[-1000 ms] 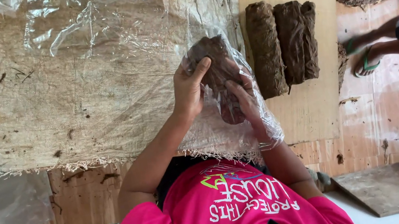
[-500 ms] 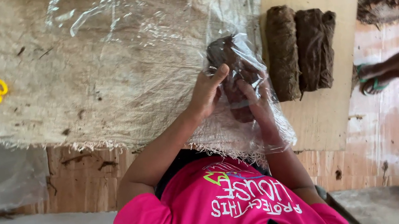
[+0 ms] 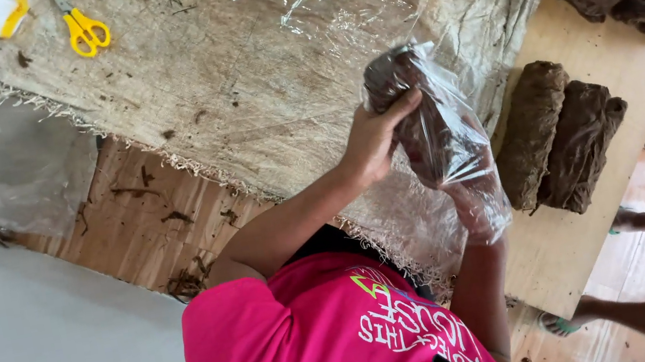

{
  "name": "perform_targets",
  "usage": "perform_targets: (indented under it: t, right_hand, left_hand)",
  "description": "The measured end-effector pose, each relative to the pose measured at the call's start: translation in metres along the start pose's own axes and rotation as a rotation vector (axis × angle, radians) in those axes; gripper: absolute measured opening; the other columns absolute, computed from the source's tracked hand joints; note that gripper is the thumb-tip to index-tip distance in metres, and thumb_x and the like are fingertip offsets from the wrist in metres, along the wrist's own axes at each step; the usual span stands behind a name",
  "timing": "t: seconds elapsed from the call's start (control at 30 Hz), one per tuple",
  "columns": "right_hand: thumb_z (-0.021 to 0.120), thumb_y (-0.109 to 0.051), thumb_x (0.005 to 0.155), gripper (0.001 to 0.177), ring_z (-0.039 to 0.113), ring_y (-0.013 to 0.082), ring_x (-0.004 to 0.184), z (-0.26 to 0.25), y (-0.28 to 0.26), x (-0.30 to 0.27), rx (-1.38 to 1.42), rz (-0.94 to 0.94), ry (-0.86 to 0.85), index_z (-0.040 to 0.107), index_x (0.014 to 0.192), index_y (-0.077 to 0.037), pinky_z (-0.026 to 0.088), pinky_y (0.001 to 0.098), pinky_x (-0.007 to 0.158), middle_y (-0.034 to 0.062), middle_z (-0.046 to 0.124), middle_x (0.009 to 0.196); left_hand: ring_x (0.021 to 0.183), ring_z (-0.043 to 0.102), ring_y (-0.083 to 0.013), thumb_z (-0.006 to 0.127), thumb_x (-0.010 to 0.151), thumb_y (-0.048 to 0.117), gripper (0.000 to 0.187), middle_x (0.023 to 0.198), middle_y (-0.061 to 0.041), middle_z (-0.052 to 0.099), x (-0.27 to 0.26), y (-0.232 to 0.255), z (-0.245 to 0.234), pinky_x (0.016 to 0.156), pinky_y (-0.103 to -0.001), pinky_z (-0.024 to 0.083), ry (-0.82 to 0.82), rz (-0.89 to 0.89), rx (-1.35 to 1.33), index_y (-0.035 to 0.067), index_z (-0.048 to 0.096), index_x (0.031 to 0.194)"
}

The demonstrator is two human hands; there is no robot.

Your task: The person places dried leaf bundles into clear plastic bags, seals them, and sets them aside. The person then handles empty plastic bags, folding and arranging them on the work surface.

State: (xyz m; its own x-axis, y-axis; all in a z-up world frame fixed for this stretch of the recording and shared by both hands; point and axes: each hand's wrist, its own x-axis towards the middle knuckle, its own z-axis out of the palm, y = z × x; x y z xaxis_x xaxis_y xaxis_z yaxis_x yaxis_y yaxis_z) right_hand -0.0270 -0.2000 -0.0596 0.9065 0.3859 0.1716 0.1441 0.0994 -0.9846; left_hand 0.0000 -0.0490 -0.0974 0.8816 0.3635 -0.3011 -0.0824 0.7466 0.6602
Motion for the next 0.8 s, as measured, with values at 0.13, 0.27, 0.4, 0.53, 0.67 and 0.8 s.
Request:
perform_targets:
  t: [0.13,0.27,0.4,0.53,0.67,0.8]
  right_hand:
    - [0.075,-0.003,0.084,0.091,0.065,0.0415,0.116,-0.048,0.050,-0.012,0.096,-0.021,-0.137,0.023,0.159,-0.006,0.061,0.0562,0.086,0.0284,0.043,0.154]
    - [0.079,-0.020,0.080,0.096,0.061,0.0577,0.110,-0.066,0.057,-0.027,0.239,0.038,-0.010,0.023,0.155,-0.003,0.058,0.0678,0.086,0.0319,0.037,0.153]
    - [0.076,0.007,0.075,0.102,0.066,0.0406,0.105,-0.084,0.026,-0.031,-0.007,0.152,-0.011,0.021,0.159,-0.010,0.062,0.0519,0.081,0.0229,0.044,0.143]
    - [0.077,0.003,0.086,0.089,0.060,0.0247,0.112,-0.088,-0.005,-0.027,-0.205,-0.048,0.065,0.028,0.159,-0.008,0.056,0.0303,0.088,0.0192,0.048,0.140]
    - [0.075,-0.055,0.070,0.120,0.051,0.0338,0.142,-0.032,-0.044,0.022,-0.532,-0.403,0.003,0.013,0.165,-0.011,0.049,0.0485,0.126,0.0183,0.039,0.156]
    - [0.097,-0.041,0.072,0.140,0.043,0.0414,0.149,0.008,-0.009,0.046,-0.650,-0.329,-0.108,-0.004,0.165,-0.016,0.044,0.0518,0.127,0.0266,0.031,0.164]
  left_hand:
    - [0.078,0.071,-0.0267,0.091,0.082,0.017,0.031,0.091,-0.014,0.072,0.016,0.025,-0.015,0.068,-0.038,0.060,-0.026,0.025,-0.042,0.004,0.072,0.103]
    - [0.077,0.072,-0.0252,0.094,0.078,0.017,0.032,0.089,-0.011,0.072,0.019,0.063,-0.012,0.070,-0.039,0.060,-0.004,0.111,-0.029,0.006,0.074,0.100]
    - [0.091,0.072,-0.0219,0.089,0.084,0.015,0.033,0.099,-0.006,0.075,0.020,0.105,-0.029,0.083,-0.036,0.059,-0.085,0.199,-0.012,0.005,0.072,0.110]
    - [0.091,0.071,-0.0208,0.086,0.081,0.003,0.024,0.098,-0.010,0.077,0.024,0.101,-0.036,0.080,-0.038,0.061,-0.133,0.252,0.102,0.000,0.074,0.102]
    - [0.094,0.070,-0.0197,0.086,0.080,0.001,0.025,0.098,-0.010,0.076,0.017,0.085,-0.021,0.084,-0.037,0.061,-0.191,0.215,0.178,0.001,0.074,0.101]
    - [0.100,0.071,-0.0248,0.084,0.083,0.002,0.029,0.103,-0.012,0.076,0.010,0.079,-0.004,0.090,-0.039,0.061,-0.300,0.227,0.189,-0.001,0.071,0.109]
